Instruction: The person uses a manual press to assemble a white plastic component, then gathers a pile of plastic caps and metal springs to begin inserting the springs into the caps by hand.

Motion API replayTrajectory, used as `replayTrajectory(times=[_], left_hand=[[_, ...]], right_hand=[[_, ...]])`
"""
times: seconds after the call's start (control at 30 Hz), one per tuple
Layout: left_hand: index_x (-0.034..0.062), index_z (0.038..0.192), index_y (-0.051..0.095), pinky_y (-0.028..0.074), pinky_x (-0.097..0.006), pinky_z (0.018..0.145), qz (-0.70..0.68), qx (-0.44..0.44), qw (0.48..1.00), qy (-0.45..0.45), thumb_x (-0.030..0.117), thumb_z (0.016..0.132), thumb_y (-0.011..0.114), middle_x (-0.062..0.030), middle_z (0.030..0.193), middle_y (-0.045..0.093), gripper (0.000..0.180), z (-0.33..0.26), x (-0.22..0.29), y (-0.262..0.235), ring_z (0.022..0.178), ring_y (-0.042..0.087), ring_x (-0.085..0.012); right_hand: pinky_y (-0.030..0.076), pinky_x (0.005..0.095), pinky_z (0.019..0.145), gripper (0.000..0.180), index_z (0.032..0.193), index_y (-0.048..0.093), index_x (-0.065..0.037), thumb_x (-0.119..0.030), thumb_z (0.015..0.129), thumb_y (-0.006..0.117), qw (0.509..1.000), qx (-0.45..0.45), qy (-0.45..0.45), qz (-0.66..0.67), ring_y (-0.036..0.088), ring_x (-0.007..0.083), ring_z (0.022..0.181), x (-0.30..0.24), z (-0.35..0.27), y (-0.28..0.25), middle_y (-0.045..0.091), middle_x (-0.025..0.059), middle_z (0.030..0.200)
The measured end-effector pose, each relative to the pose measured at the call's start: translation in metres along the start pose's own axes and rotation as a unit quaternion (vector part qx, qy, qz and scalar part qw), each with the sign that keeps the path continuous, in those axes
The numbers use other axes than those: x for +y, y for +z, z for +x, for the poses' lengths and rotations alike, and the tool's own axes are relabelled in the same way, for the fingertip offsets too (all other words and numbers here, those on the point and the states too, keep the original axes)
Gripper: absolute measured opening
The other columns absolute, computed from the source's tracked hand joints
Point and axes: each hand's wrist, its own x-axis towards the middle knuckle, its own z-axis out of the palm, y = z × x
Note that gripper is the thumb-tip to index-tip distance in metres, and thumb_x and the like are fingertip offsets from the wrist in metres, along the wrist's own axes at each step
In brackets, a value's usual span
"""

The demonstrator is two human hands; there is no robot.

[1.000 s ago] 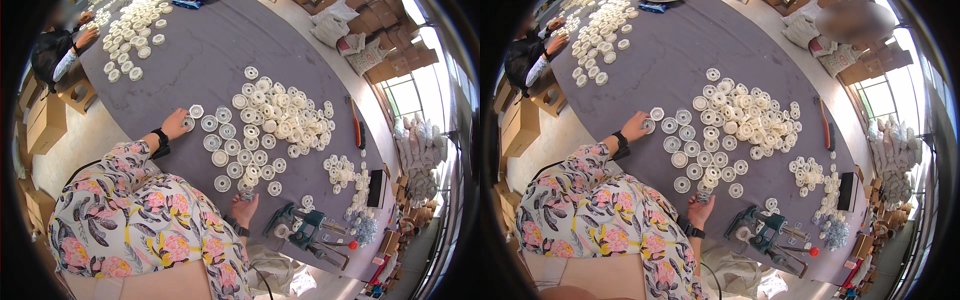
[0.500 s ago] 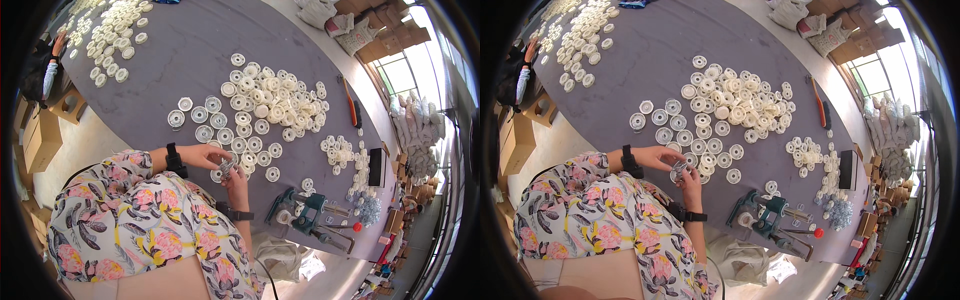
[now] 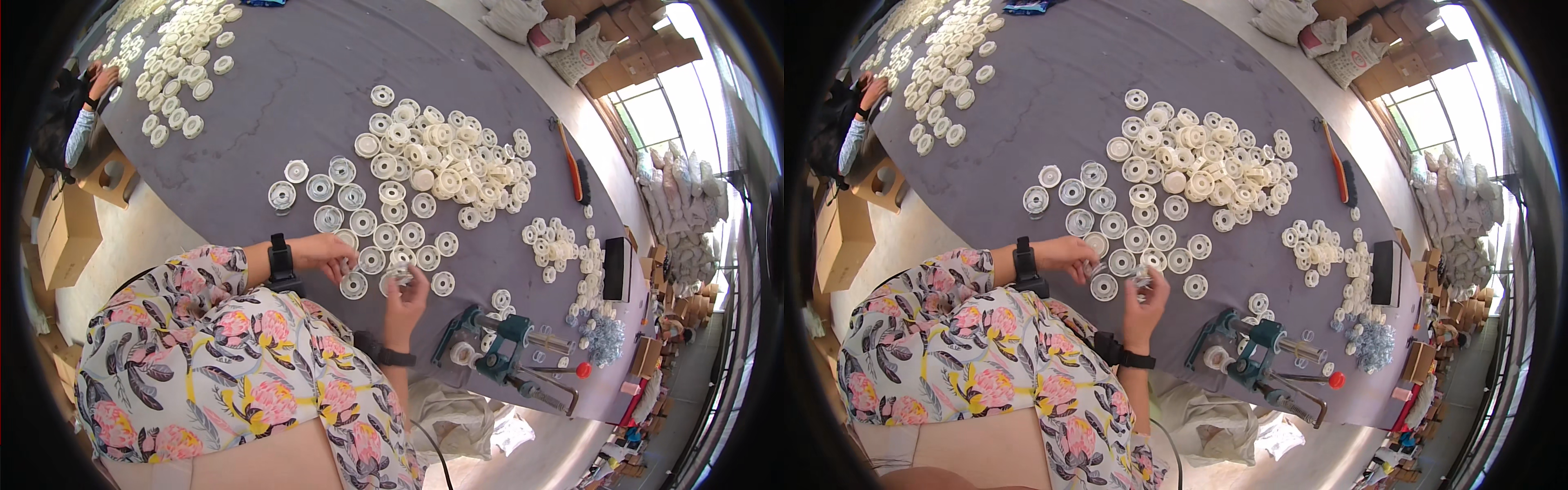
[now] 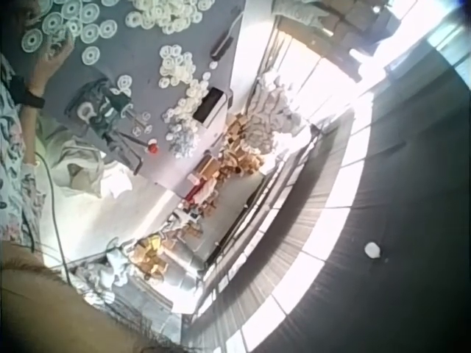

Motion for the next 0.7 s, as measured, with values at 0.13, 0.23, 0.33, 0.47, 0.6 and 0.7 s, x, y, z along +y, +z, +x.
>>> replayTrajectory(times=[0.13, 0.23, 0.33, 0.47, 0.6, 0.7], left_hand=[[0.0026, 0.095, 0.06, 0.049, -0.027, 0.056, 0.183, 0.144, 0.969, 0.077, 0.027, 0.078, 0.066, -0.0067, 0.078, 0.06, 0.03, 0.011, 0.006, -0.013, 0.062, 0.061, -0.0173], [0.0085, 0.104, 0.058, 0.045, -0.037, 0.072, 0.5, 0.276, 0.76, 0.312, 0.02, 0.068, 0.069, -0.0106, 0.089, 0.052, 0.04, 0.037, 0.004, -0.023, 0.081, 0.055, -0.0277], [0.0089, 0.106, 0.057, 0.045, -0.039, 0.075, 0.623, 0.278, 0.673, 0.284, 0.02, 0.066, 0.07, -0.0113, 0.09, 0.053, 0.044, 0.056, 0.011, -0.03, 0.083, 0.054, -0.0292], [0.0091, 0.111, 0.056, 0.044, -0.04, 0.084, 0.565, 0.184, 0.722, 0.355, 0.024, 0.064, 0.074, -0.0129, 0.101, 0.055, 0.052, 0.054, 0.014, -0.007, 0.097, 0.054, -0.0279], [0.0064, 0.12, 0.051, 0.043, -0.034, 0.091, 0.343, -0.064, 0.92, 0.181, 0.023, 0.074, 0.073, -0.0099, 0.116, 0.054, 0.054, 0.027, 0.019, 0.033, 0.108, 0.052, -0.0186], [0.0039, 0.121, 0.052, 0.048, -0.029, 0.077, 0.333, -0.054, 0.912, 0.232, 0.026, 0.072, 0.074, -0.009, 0.1, 0.061, 0.058, 0.038, 0.0, 0.025, 0.088, 0.059, -0.0161]], right_hand=[[0.044, 0.0234, 0.065, 0.036, 0.116, 0.05, 0.0, -0.006, 0.083, 0.062, 0.984, 0.101, 0.084, -0.118, 0.052, 0.0092, 0.076, 0.015, 0.009, -0.036, 0.055, 0.0033, 0.096], [0.043, 0.0222, 0.061, 0.034, 0.115, 0.05, 0.0, -0.007, 0.083, 0.061, 0.981, 0.118, 0.146, 0.049, 0.052, 0.0078, 0.074, 0.011, 0.004, -0.04, 0.055, 0.0028, 0.094], [0.046, 0.0208, 0.06, 0.034, 0.115, 0.049, -0.001, -0.01, 0.085, 0.06, 0.978, 0.113, 0.166, 0.054, 0.056, 0.0092, 0.074, 0.016, -0.005, -0.033, 0.055, 0.003, 0.091], [0.05, 0.0248, 0.058, 0.032, 0.114, 0.048, -0.001, -0.014, 0.087, 0.059, 0.947, 0.09, 0.26, 0.164, 0.062, 0.0149, 0.072, 0.03, -0.015, -0.025, 0.061, 0.0076, 0.09], [0.053, 0.027, 0.061, 0.03, 0.113, 0.049, 0.0, -0.016, 0.088, 0.057, 0.917, 0.001, 0.337, 0.215, 0.063, 0.0169, 0.073, 0.026, -0.014, -0.02, 0.062, 0.0094, 0.092], [0.053, 0.027, 0.062, 0.029, 0.114, 0.05, 0.001, -0.014, 0.089, 0.055, 0.904, -0.055, 0.333, 0.261, 0.063, 0.017, 0.074, 0.027, -0.012, -0.015, 0.062, 0.0096, 0.093]])
